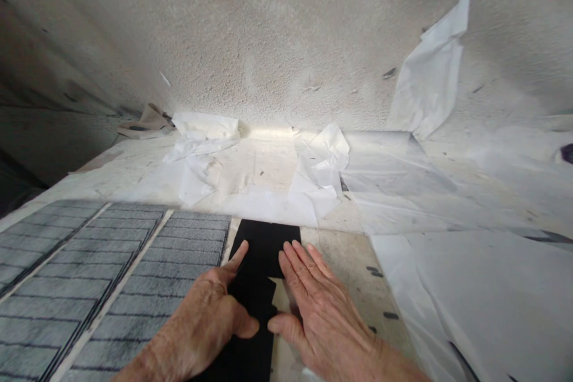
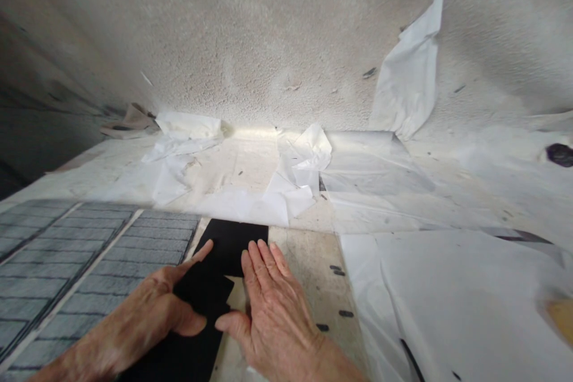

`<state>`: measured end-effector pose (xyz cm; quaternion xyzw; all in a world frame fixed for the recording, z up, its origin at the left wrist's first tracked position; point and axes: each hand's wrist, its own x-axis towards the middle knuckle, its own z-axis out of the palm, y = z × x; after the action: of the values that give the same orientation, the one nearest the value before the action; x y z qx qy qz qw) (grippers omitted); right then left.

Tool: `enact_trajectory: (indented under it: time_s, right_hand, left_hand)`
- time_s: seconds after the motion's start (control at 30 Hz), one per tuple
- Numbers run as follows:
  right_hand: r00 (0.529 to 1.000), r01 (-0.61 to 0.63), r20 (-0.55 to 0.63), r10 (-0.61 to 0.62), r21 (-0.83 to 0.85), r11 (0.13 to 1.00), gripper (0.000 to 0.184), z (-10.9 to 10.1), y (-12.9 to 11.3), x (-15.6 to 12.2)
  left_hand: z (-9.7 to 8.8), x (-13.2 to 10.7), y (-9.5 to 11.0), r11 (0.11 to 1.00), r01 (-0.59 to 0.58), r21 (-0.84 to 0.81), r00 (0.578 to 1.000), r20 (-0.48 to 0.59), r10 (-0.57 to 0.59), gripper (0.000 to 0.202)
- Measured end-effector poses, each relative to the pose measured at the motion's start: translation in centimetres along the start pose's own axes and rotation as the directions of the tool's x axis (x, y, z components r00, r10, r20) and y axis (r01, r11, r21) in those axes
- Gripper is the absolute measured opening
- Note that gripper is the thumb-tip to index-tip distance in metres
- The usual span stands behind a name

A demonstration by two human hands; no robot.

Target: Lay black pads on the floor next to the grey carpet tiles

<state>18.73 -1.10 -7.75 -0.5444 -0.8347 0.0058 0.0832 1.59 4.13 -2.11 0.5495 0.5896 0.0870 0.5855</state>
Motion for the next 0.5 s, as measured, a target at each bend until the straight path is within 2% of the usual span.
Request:
enact_trajectory:
  time_s: [0.1,0.23,0.37,0.43,0.5]
  right_hand:
    - [1.0,0.017,-0.002,-0.017,-0.011,1.0,0.069,-0.1,0.1,0.0]
    - [0.999,0.051,0.0,-0.051,-0.043,0.998,0.063,-0.5,0.4,0.2]
    - [1.0,0.013,0.018,-0.013,-0.005,1.0,0.052,-0.9,0.4,0.5]
    - [1.0,-0.016,-0.003,0.016,0.036,0.999,0.048,-1.0,0.5,0.8]
    - [0.998,-0.04,-0.046,0.046,0.11,0.993,0.043,-1.2,0.8,1.2]
  left_hand:
    - [-0.1,0.3,-0.3,1.0,0.004,0.009,1.0,0.014,-0.004,0.096]
    - [-0.4,0.4,-1.0,0.998,-0.049,-0.038,0.999,0.01,0.05,0.094]
    - [-0.7,-1.1,-0.6,0.987,-0.013,-0.158,1.0,-0.022,0.01,0.09]
    - [-0.9,-2.5,-0.2,0.959,0.036,-0.281,0.998,-0.041,-0.05,0.089]
    - [-1.0,-3.9,-0.6,0.889,0.158,-0.43,0.98,-0.042,-0.194,0.085]
